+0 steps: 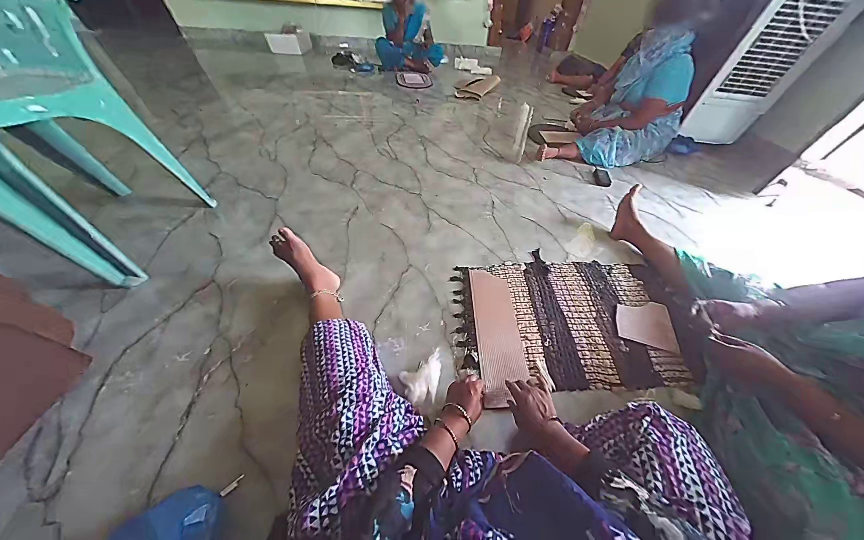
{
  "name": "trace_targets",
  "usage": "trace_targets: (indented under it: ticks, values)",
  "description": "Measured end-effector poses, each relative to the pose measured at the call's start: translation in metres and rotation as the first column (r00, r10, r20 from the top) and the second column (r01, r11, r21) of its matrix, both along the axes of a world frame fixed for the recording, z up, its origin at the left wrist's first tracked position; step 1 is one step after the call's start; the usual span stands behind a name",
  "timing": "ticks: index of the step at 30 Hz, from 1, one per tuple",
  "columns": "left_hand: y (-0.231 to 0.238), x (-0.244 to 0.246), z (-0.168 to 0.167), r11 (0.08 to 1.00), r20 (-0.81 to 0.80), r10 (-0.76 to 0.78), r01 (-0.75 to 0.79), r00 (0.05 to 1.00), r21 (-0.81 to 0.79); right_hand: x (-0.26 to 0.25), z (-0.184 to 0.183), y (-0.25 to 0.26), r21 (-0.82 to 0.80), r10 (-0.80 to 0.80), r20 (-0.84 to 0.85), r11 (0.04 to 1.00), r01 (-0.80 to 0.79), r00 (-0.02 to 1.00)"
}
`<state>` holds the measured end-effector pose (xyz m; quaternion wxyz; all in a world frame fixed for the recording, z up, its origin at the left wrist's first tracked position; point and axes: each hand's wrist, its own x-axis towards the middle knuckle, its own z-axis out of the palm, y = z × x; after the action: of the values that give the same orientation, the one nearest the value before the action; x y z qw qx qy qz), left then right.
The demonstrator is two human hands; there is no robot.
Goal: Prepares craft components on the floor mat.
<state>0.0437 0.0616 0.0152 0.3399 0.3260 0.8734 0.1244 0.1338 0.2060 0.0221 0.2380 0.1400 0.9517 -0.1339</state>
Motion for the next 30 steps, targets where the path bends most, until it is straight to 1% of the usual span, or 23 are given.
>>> trace_targets:
  ticks: [3, 6, 8, 11, 14, 16, 18, 20, 22, 23, 25, 26, 27, 30]
  values:
    - [-0.001, 0.002, 0.005, 1.000, -0.041, 0.001, 0.000, 0.999, 0.022, -0.004, 0.002, 0.006, 0.040, -0.001, 0.032, 0.999, -0.001, 1.000]
    - [0.000, 0.002, 0.007, 0.999, -0.031, -0.002, 0.004, 1.000, 0.036, -0.004, 0.008, 0.006, 0.048, -0.002, 0.039, 0.999, 0.000, 0.999]
    - [0.002, 0.004, 0.005, 0.999, -0.025, -0.031, 0.032, 0.999, 0.040, -0.003, 0.011, 0.005, 0.043, -0.009, 0.024, 0.999, 0.007, 1.000]
    - [0.003, 0.007, 0.007, 0.997, -0.025, -0.080, 0.080, 0.996, -0.001, -0.004, 0.012, 0.005, 0.043, 0.001, 0.020, 0.999, -0.002, 1.000]
    - [0.004, 0.004, 0.009, 0.997, -0.019, -0.059, 0.058, 0.998, -0.051, -0.006, 0.012, 0.010, 0.048, -0.006, 0.041, 0.999, 0.004, 0.999]
    - [0.000, -0.004, 0.014, 0.999, -0.007, 0.004, -0.004, 1.000, -0.046, -0.009, 0.020, 0.017, 0.055, -0.082, 0.038, 0.995, 0.080, 0.996]
    - [-0.009, -0.011, 0.015, 0.993, 0.019, 0.118, -0.118, 0.993, -0.019, -0.009, 0.025, 0.035, 0.023, -0.255, 0.004, 0.967, 0.255, 0.967]
    - [-0.020, -0.024, 0.014, 0.965, 0.061, 0.258, -0.261, 0.964, 0.036, -0.010, 0.023, 0.066, -0.080, -0.457, -0.012, 0.887, 0.455, 0.889]
    - [-0.033, -0.040, 0.010, 0.889, 0.120, 0.424, -0.438, 0.898, 0.133, -0.014, 0.016, 0.095, -0.185, -0.614, -0.015, 0.777, 0.602, 0.789]
    - [-0.037, -0.045, 0.007, 0.837, 0.156, 0.496, -0.518, 0.854, 0.175, -0.014, 0.014, 0.106, -0.262, -0.672, -0.022, 0.718, 0.645, 0.740]
    - [-0.041, -0.051, 0.004, 0.763, 0.197, 0.580, -0.611, 0.791, 0.211, -0.013, 0.008, 0.119, -0.382, -0.757, -0.025, 0.611, 0.693, 0.653]
    - [-0.041, -0.053, 0.002, 0.740, 0.209, 0.604, -0.638, 0.769, 0.212, -0.014, 0.003, 0.120, -0.395, -0.765, -0.021, 0.598, 0.697, 0.644]
    - [-0.041, -0.053, 0.000, 0.725, 0.220, 0.620, -0.657, 0.753, 0.208, -0.015, -0.004, 0.120, -0.382, -0.754, -0.008, 0.609, 0.695, 0.656]
    - [-0.039, -0.051, -0.017, 0.714, 0.220, 0.630, -0.667, 0.745, 0.213, -0.021, -0.015, 0.114, -0.212, -0.698, 0.072, 0.688, 0.694, 0.713]
